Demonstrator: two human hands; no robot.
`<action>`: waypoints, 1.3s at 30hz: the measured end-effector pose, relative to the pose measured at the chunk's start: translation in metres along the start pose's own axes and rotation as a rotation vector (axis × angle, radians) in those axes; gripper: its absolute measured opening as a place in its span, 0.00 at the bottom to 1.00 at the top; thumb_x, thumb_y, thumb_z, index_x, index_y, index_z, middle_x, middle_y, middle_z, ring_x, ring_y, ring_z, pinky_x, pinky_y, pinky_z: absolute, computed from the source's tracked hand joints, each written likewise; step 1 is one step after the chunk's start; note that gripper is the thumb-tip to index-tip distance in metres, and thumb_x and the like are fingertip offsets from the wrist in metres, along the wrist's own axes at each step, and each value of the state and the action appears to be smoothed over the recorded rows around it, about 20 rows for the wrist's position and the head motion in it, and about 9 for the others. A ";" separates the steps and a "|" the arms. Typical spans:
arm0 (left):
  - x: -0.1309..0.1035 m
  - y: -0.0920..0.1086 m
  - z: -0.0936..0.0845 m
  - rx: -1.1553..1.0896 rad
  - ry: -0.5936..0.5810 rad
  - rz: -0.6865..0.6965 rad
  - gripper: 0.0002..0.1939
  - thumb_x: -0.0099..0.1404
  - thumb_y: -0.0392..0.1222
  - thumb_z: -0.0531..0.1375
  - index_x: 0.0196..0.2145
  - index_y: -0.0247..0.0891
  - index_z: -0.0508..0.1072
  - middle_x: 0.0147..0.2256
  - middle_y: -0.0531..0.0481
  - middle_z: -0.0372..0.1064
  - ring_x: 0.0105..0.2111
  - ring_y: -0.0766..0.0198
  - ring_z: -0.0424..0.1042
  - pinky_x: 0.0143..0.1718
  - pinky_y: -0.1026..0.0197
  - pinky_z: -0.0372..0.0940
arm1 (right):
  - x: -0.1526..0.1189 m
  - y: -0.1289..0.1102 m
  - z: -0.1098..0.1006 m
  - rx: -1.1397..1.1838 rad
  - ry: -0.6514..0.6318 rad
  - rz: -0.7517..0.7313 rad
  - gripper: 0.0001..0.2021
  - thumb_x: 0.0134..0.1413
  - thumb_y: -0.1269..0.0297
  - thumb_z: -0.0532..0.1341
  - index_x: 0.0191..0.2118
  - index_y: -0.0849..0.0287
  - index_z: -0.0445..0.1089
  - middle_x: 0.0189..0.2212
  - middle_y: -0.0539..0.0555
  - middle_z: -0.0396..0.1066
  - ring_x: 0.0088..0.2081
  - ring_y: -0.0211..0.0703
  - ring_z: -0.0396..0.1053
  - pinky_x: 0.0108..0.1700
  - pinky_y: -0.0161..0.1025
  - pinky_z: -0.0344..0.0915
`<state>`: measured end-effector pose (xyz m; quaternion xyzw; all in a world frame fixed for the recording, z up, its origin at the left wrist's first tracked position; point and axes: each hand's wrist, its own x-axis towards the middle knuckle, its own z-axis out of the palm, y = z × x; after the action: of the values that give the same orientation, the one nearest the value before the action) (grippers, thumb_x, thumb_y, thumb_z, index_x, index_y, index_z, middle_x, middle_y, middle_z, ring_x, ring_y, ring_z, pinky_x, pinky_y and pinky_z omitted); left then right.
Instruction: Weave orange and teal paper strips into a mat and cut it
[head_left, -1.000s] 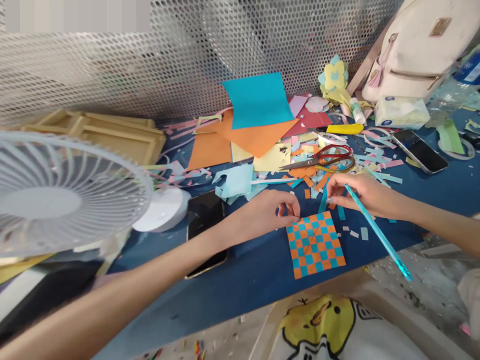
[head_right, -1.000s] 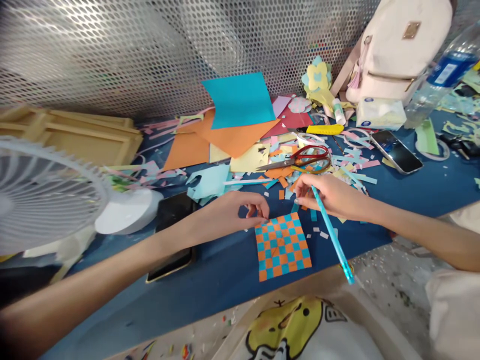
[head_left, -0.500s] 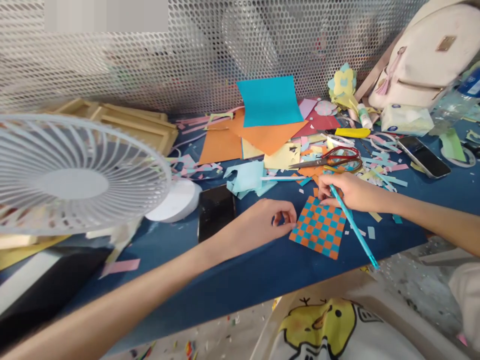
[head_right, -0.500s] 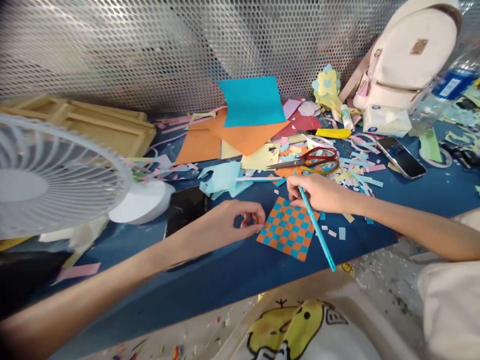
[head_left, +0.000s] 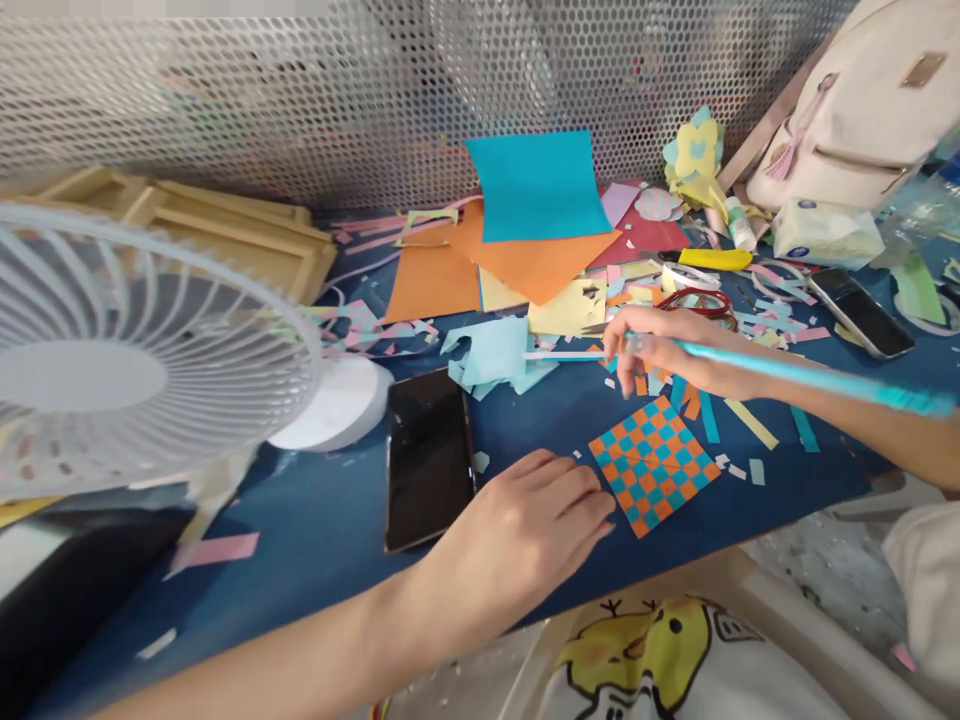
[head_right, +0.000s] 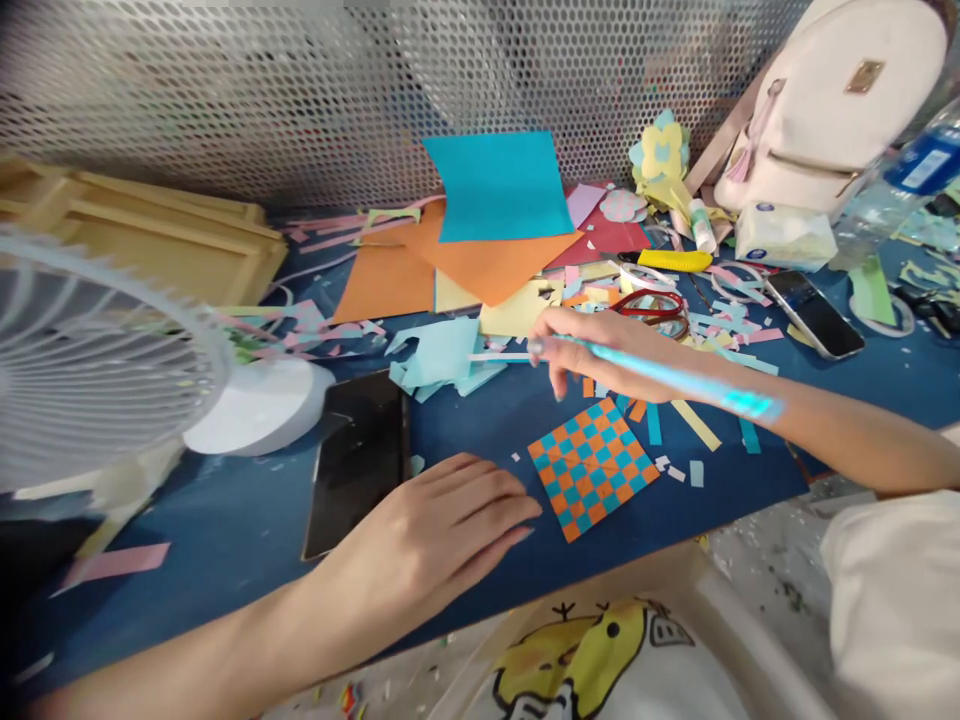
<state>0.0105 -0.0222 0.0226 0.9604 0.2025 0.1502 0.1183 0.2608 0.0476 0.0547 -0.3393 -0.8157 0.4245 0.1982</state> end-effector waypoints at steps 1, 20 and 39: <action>-0.002 0.002 0.003 0.055 0.029 0.033 0.08 0.70 0.34 0.56 0.40 0.38 0.76 0.34 0.49 0.76 0.33 0.62 0.75 0.37 0.58 0.69 | -0.004 -0.002 0.002 0.024 0.036 0.003 0.12 0.73 0.59 0.44 0.47 0.58 0.61 0.35 0.53 0.71 0.34 0.38 0.68 0.36 0.37 0.61; -0.026 0.016 0.039 0.371 0.139 0.009 0.18 0.70 0.48 0.59 0.52 0.37 0.77 0.50 0.44 0.78 0.43 0.59 0.72 0.52 0.58 0.62 | -0.004 0.024 0.072 -0.154 0.112 -0.088 0.20 0.68 0.61 0.52 0.25 0.55 0.42 0.17 0.43 0.45 0.19 0.31 0.46 0.23 0.34 0.42; -0.024 0.013 0.035 0.342 0.160 0.017 0.16 0.72 0.46 0.57 0.50 0.36 0.78 0.48 0.43 0.78 0.44 0.59 0.72 0.51 0.56 0.61 | -0.004 0.021 0.074 -0.216 0.181 -0.156 0.18 0.67 0.67 0.50 0.26 0.55 0.42 0.17 0.43 0.45 0.17 0.30 0.46 0.22 0.34 0.44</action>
<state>0.0060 -0.0504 -0.0123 0.9532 0.2259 0.1902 -0.0645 0.2264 0.0120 -0.0047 -0.3309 -0.8593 0.2855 0.2656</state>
